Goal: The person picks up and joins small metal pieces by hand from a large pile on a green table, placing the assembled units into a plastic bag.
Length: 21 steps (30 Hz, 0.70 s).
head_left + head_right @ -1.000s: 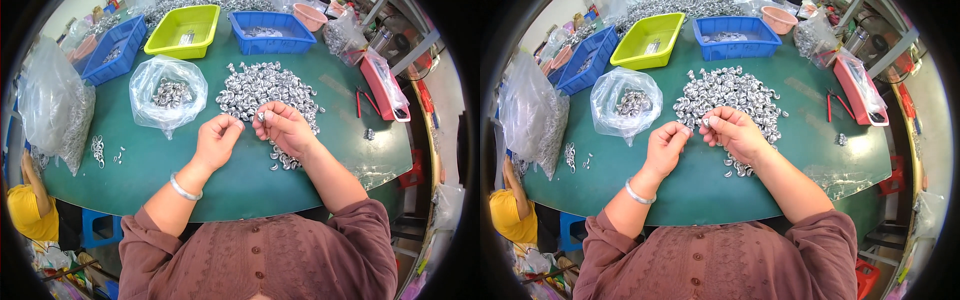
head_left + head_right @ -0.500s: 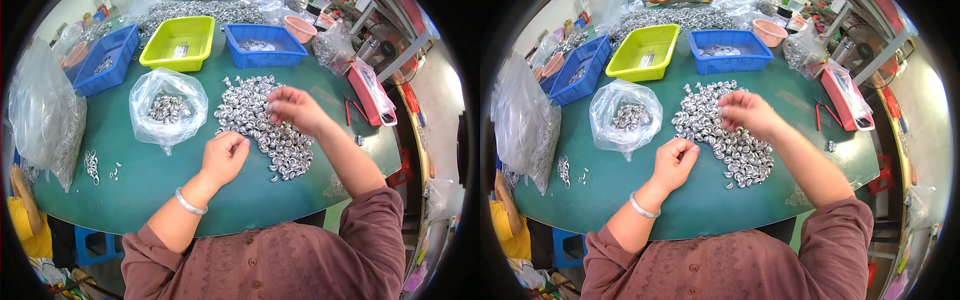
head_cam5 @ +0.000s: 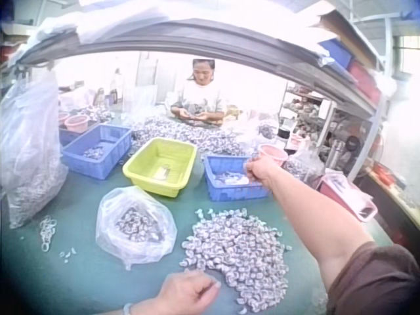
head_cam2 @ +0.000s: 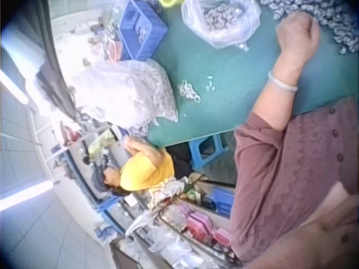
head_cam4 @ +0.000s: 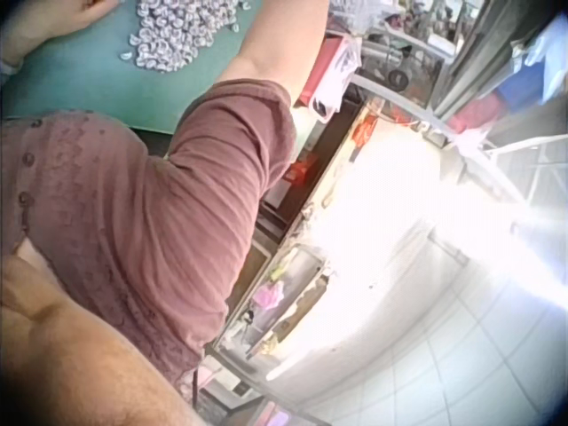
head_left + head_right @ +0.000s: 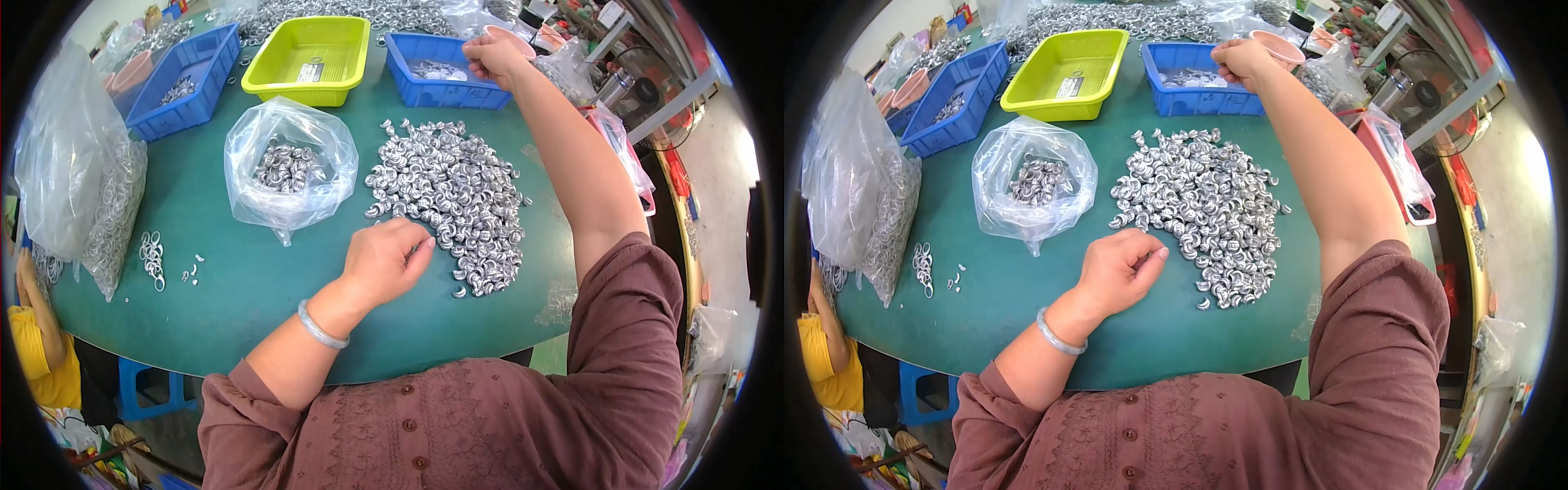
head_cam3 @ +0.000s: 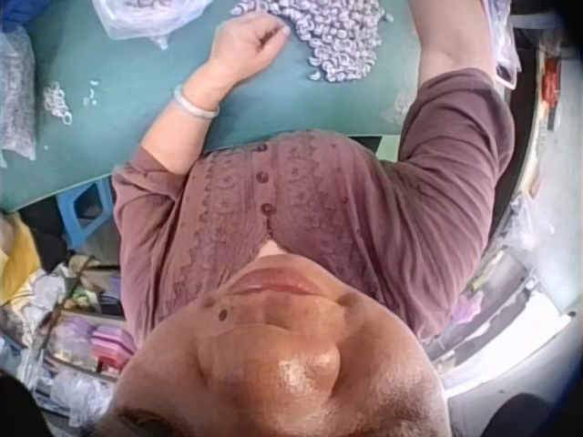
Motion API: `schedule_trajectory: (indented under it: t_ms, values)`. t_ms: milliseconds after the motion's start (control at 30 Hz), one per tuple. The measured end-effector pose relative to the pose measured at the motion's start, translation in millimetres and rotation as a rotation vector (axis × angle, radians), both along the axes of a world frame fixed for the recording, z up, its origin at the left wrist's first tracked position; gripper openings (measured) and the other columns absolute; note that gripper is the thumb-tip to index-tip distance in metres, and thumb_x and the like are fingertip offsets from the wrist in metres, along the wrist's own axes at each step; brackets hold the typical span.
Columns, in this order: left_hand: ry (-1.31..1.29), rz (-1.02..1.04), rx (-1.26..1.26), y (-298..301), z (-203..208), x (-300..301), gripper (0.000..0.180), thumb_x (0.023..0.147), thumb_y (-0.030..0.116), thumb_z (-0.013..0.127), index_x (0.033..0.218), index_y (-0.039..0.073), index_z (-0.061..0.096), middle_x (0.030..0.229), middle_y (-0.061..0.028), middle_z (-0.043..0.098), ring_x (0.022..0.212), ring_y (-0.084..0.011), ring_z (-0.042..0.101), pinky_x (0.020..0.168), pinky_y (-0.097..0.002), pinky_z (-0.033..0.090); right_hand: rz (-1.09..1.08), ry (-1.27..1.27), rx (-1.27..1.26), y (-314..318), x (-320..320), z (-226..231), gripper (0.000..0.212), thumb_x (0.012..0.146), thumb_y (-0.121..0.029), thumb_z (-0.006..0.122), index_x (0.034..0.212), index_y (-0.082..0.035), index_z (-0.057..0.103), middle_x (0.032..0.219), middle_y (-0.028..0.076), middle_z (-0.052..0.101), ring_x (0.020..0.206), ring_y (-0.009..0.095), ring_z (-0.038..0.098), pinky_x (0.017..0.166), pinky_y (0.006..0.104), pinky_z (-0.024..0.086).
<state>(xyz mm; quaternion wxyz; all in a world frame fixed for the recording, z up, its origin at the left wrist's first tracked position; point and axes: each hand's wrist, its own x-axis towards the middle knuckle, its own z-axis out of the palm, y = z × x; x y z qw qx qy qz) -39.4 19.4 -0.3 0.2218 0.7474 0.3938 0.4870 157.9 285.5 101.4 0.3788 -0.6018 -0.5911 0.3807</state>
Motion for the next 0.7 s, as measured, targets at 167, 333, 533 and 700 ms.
schedule_trajectory:
  t_ms: [167,333,533,700]
  values:
    - [0.045,-0.009,-0.018,1,-1,-2,0.004,0.073,0.008,0.061,0.070,0.005,0.059,0.059,-0.0051,0.051,0.045,-0.0164,0.048,0.042,-0.0273,0.038,0.015,-0.052,0.071,4,-19,0,0.012,0.077,-0.005,0.058,0.089,-0.001,0.058,0.068,0.004,0.056,0.055,0.011,0.051,0.046,0.0223,0.043]
    - [0.048,-0.021,-0.042,1,-1,-1,0.005,0.073,0.009,0.061,0.070,0.006,0.059,0.057,-0.0052,0.051,0.045,-0.0169,0.048,0.043,-0.0281,0.038,0.093,-0.106,0.102,16,-14,-17,0.011,0.073,-0.003,0.058,0.083,-0.001,0.060,0.069,0.005,0.057,0.058,0.011,0.054,0.048,0.0243,0.045]
    - [0.100,-0.113,-0.123,-2,1,-3,0.005,0.073,0.012,0.060,0.070,0.007,0.061,0.055,-0.0052,0.051,0.046,-0.0170,0.049,0.044,-0.0283,0.039,0.138,-0.663,0.473,16,-15,-29,0.016,0.071,-0.016,0.059,0.085,-0.009,0.063,0.076,0.009,0.063,0.069,0.024,0.060,0.065,0.0339,0.047]
    - [0.122,-0.240,-0.168,-5,3,-2,0.008,0.074,0.014,0.059,0.069,0.007,0.060,0.055,-0.0049,0.052,0.046,-0.0171,0.050,0.045,-0.0289,0.040,0.137,-0.776,0.559,15,-10,-29,0.020,0.074,-0.020,0.057,0.089,-0.009,0.063,0.077,0.010,0.063,0.072,0.025,0.060,0.066,0.0346,0.047]
